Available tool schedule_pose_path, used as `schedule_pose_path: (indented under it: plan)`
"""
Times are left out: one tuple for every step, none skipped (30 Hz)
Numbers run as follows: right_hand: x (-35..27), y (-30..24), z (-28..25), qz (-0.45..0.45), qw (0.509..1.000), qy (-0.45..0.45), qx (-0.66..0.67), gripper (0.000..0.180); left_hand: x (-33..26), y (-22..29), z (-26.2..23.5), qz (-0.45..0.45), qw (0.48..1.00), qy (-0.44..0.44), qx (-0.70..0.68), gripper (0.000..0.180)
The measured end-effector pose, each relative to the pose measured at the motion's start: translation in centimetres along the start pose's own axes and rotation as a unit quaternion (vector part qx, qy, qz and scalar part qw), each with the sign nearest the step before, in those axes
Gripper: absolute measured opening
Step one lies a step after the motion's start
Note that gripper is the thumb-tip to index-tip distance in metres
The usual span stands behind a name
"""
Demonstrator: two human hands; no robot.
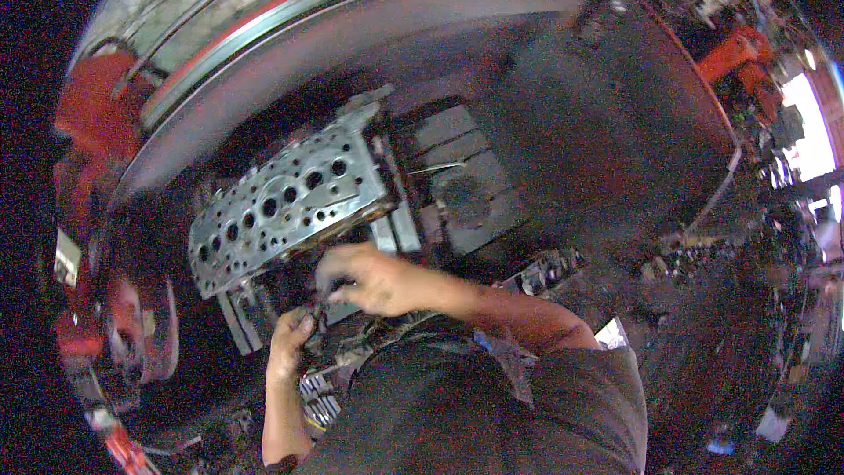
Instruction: The person scrapes residue from the surface of an engine block using a small metal scraper, then wipes the surface with a cloth. The person repeatedly scrapes and wipes different areas of the block, removing debris and cleaning the surface.
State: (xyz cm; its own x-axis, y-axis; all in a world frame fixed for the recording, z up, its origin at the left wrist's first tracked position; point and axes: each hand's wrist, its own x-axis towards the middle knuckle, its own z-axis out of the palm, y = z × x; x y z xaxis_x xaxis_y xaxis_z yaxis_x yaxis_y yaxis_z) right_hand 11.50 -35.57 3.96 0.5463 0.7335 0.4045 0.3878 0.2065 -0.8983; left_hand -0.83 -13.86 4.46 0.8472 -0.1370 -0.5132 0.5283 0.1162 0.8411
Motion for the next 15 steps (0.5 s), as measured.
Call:
schedule_pose_path:
  plan:
    - [0.2, 0.2, -0.7, 0.029, 0.999, 0.015, -0.02, 0.019, 0.0, -0.3, -0.4, 0.029, 0.999, 0.014, -0.006, 0.037]
    - [0.3, 0.3, -1.0, 0.076, 0.995, 0.069, 0.011, 0.017, -0.3, -0.6, -0.9, 0.019, 0.999, 0.041, 0.0, 0.036]
    - [-0.1, 0.2, -2.4, 0.159, 0.984, 0.077, -0.001, 0.017, -0.6, -0.9, -1.1, 0.007, 0.997, 0.075, 0.021, 0.036]
    - [0.5, 0.9, -3.2, 0.183, 0.976, 0.116, -0.031, 0.021, -0.7, -1.0, -1.4, 0.0, 0.993, 0.109, 0.046, 0.036]
    - [1.0, 1.7, -4.5, 0.281, 0.951, 0.124, 0.04, 0.031, -0.6, -1.1, -1.6, 0.003, 0.994, 0.094, 0.046, 0.034]
    - [1.8, 2.6, -5.3, 0.318, 0.938, 0.133, -0.024, 0.038, -0.6, -1.1, -1.8, 0.02, 0.992, 0.095, 0.077, 0.034]
    - [2.6, 3.5, -5.6, 0.246, 0.949, 0.13, -0.15, 0.041, -0.4, -1.1, -1.8, 0.036, 0.988, 0.098, 0.11, 0.034]
    - [3.2, 4.2, -5.7, 0.208, 0.928, 0.123, -0.284, 0.043, -0.4, -1.1, -1.8, 0.065, 0.981, 0.101, 0.151, 0.033]
    - [3.5, 4.6, -5.8, 0.17, 0.923, 0.096, -0.33, 0.045, 0.1, -0.9, -1.8, 0.053, 0.978, 0.103, 0.171, 0.034]
    - [3.9, 4.8, -5.8, 0.17, 0.904, 0.066, -0.387, 0.046, 0.2, -0.7, -1.8, 0.069, 0.979, 0.099, 0.167, 0.033]
    - [4.4, 5.1, -5.7, 0.16, 0.88, 0.039, -0.446, 0.048, 0.5, -0.5, -1.6, 0.076, 0.976, 0.102, 0.179, 0.033]
    - [5.0, 5.3, -5.6, 0.168, 0.868, 0.014, -0.466, 0.048, 1.0, -0.3, -1.4, 0.079, 0.969, 0.108, 0.208, 0.033]
    - [5.5, 5.4, -5.4, 0.167, 0.856, -0.009, -0.49, 0.048, 1.0, 0.0, -1.4, 0.116, 0.95, 0.119, 0.264, 0.034]
    - [5.7, 5.5, -5.2, 0.164, 0.844, -0.027, -0.511, 0.049, 1.4, 0.3, -1.2, 0.089, 0.958, 0.114, 0.246, 0.034]
    - [5.7, 5.4, -5.1, 0.153, 0.833, -0.04, -0.531, 0.046, 1.7, 0.6, -1.1, 0.086, 0.961, 0.113, 0.238, 0.034]
